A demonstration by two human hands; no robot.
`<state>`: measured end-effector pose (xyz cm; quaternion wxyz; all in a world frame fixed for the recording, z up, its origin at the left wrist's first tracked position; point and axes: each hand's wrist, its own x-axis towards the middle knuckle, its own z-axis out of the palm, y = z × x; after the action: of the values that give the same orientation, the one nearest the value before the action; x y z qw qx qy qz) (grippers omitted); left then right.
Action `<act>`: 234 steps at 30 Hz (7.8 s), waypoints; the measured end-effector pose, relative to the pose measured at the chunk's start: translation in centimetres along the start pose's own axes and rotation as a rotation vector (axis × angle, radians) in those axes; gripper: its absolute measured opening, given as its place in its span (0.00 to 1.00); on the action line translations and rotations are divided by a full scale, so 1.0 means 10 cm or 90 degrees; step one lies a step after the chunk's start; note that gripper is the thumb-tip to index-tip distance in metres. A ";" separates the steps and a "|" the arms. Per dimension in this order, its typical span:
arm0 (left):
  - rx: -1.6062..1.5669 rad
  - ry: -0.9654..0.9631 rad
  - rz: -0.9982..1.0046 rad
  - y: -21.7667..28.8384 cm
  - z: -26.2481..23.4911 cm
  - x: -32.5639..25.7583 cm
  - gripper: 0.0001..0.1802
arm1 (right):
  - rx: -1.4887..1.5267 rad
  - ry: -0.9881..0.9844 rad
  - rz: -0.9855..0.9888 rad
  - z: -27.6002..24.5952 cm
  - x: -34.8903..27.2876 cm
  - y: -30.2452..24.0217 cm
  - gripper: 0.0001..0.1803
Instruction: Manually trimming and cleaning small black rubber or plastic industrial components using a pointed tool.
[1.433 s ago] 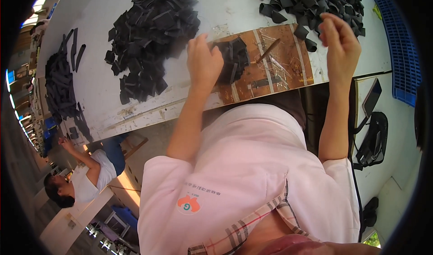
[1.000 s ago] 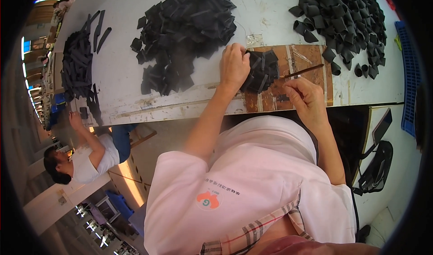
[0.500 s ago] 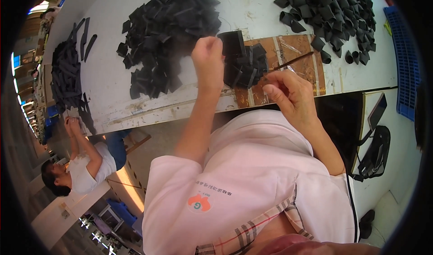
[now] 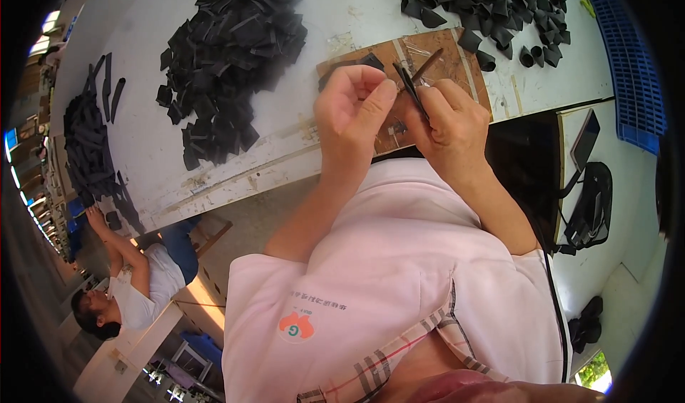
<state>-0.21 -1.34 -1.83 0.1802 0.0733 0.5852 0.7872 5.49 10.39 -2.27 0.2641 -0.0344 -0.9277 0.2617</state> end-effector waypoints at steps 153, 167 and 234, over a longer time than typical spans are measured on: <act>0.115 -0.189 0.276 0.19 -0.05 0.36 0.04 | 0.290 -0.108 -0.022 -0.44 0.52 0.11 0.05; -0.053 -0.235 0.187 0.08 -0.06 0.41 0.05 | 0.155 -0.034 -0.082 -0.42 0.49 0.08 0.06; 0.226 0.005 -0.043 -0.12 -0.25 0.13 0.06 | -0.093 -0.102 -0.044 0.32 -0.05 -0.01 0.07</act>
<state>-2.03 -2.81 -3.84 0.1884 0.0815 0.7180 0.6651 4.29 8.72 -4.79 0.1949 -0.0005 -0.9631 0.1858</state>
